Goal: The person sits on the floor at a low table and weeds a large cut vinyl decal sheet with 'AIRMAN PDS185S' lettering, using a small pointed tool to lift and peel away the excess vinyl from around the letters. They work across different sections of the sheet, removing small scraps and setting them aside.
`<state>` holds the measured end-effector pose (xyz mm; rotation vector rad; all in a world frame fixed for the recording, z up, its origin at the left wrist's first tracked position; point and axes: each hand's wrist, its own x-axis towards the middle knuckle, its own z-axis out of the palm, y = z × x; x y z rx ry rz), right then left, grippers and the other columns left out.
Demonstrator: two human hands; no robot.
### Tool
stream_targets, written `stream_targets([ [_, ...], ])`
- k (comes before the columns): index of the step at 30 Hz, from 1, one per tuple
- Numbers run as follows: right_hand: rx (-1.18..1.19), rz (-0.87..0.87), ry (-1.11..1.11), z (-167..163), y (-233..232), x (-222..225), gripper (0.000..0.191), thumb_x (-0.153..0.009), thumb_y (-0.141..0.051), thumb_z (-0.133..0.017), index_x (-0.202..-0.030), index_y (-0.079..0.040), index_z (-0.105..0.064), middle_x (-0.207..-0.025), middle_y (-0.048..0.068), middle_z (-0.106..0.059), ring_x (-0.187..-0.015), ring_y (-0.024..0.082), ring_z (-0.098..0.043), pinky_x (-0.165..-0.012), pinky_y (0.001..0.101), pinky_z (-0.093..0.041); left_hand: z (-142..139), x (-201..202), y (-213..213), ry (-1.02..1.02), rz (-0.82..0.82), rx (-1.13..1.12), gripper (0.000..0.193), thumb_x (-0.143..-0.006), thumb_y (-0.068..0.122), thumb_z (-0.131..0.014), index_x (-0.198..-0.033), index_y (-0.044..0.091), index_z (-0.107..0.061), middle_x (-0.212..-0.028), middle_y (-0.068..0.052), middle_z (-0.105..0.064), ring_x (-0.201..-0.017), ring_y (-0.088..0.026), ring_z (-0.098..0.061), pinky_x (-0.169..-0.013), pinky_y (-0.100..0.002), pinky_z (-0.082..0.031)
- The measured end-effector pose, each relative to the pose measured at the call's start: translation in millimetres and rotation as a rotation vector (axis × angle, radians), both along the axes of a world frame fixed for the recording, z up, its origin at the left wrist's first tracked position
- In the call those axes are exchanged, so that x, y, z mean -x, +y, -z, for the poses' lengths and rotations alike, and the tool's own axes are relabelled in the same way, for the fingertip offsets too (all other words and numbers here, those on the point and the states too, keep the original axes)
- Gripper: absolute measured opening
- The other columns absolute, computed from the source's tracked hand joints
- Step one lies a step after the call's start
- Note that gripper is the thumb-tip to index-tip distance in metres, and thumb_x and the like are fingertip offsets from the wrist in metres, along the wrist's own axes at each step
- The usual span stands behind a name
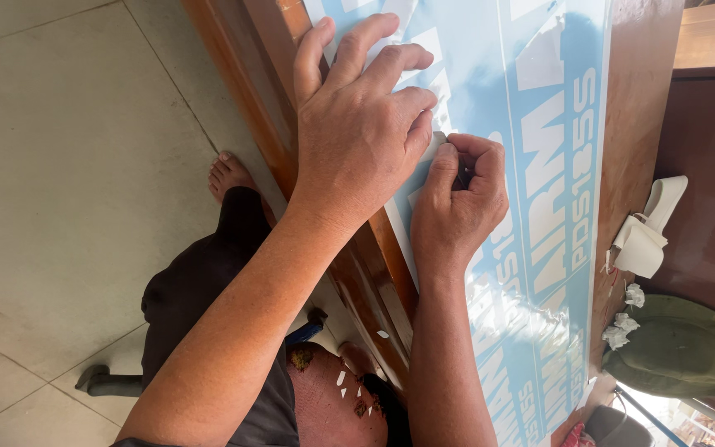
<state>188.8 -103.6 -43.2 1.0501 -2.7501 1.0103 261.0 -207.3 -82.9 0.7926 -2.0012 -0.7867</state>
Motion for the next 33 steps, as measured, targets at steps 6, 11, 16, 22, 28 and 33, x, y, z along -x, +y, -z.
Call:
stream_targets([
  [6, 0.006, 0.022, -0.004, 0.8, -1.2, 1.2, 0.004, -0.102, -0.006, -0.063, -0.1, -0.003, -0.064, -0.084, 0.002, -0.067, -0.073, 0.006, -0.058, -0.065, 0.0246, -0.05, 1.6, -0.6, -0.4, 0.0, 0.007, 0.024, 0.007, -0.095, 0.015, -0.079, -0.087, 0.016, -0.081, -0.127, 0.002, -0.071, -0.141, -0.023, -0.047, -0.126, -0.054, -0.016],
  [11, 0.015, 0.003, -0.008, 0.6, -0.7, 1.9, 0.004, -0.102, -0.006, -0.063, -0.1, -0.003, -0.065, -0.085, 0.002, -0.068, -0.075, 0.005, -0.059, -0.067, 0.024, -0.051, 2.0, -0.3, -0.3, 0.004, 0.015, 0.026, 0.007, -0.095, 0.015, -0.079, -0.089, 0.015, -0.081, -0.128, 0.002, -0.072, -0.142, -0.023, -0.047, -0.127, -0.054, -0.016],
  [16, 0.002, 0.001, -0.012, 2.0, 1.1, 3.8, 0.005, -0.102, -0.006, -0.063, -0.1, -0.003, -0.066, -0.086, 0.001, -0.069, -0.074, 0.005, -0.06, -0.066, 0.0232, -0.051, 3.4, -0.5, -1.1, 0.007, 0.022, 0.025, 0.007, -0.095, 0.014, -0.078, -0.089, 0.015, -0.081, -0.128, 0.0, -0.072, -0.142, -0.024, -0.047, -0.126, -0.055, -0.015],
  [22, 0.08, -0.006, -0.09, 2.0, 4.1, 5.2, 0.005, -0.103, -0.006, -0.063, -0.102, -0.003, -0.066, -0.089, 0.001, -0.065, -0.075, 0.005, -0.055, -0.066, 0.0231, -0.048, 3.8, -1.1, -1.0, 0.011, 0.026, 0.021, 0.006, -0.095, 0.013, -0.078, -0.091, 0.015, -0.082, -0.129, 0.001, -0.072, -0.142, -0.024, -0.046, -0.127, -0.055, -0.014],
  [28, 0.038, 0.028, -0.069, 2.8, 1.9, 4.6, 0.006, -0.102, -0.008, -0.064, -0.101, -0.003, -0.067, -0.087, 0.0, -0.069, -0.075, 0.004, -0.058, -0.066, 0.0221, -0.05, 4.0, -0.9, -0.6, 0.006, 0.029, 0.032, 0.004, -0.093, 0.014, -0.079, -0.091, 0.015, -0.082, -0.129, 0.0, -0.071, -0.142, -0.024, -0.046, -0.126, -0.055, -0.015],
  [33, 0.045, 0.024, -0.075, 2.8, 2.0, 4.9, 0.006, -0.103, -0.009, -0.064, -0.101, -0.003, -0.067, -0.088, 0.0, -0.069, -0.076, 0.004, -0.058, -0.067, 0.0222, -0.051, 4.9, -1.3, -0.1, 0.002, 0.028, 0.038, 0.005, -0.094, 0.013, -0.079, -0.089, 0.016, -0.082, -0.13, 0.002, -0.07, -0.143, -0.023, -0.045, -0.127, -0.054, -0.015],
])
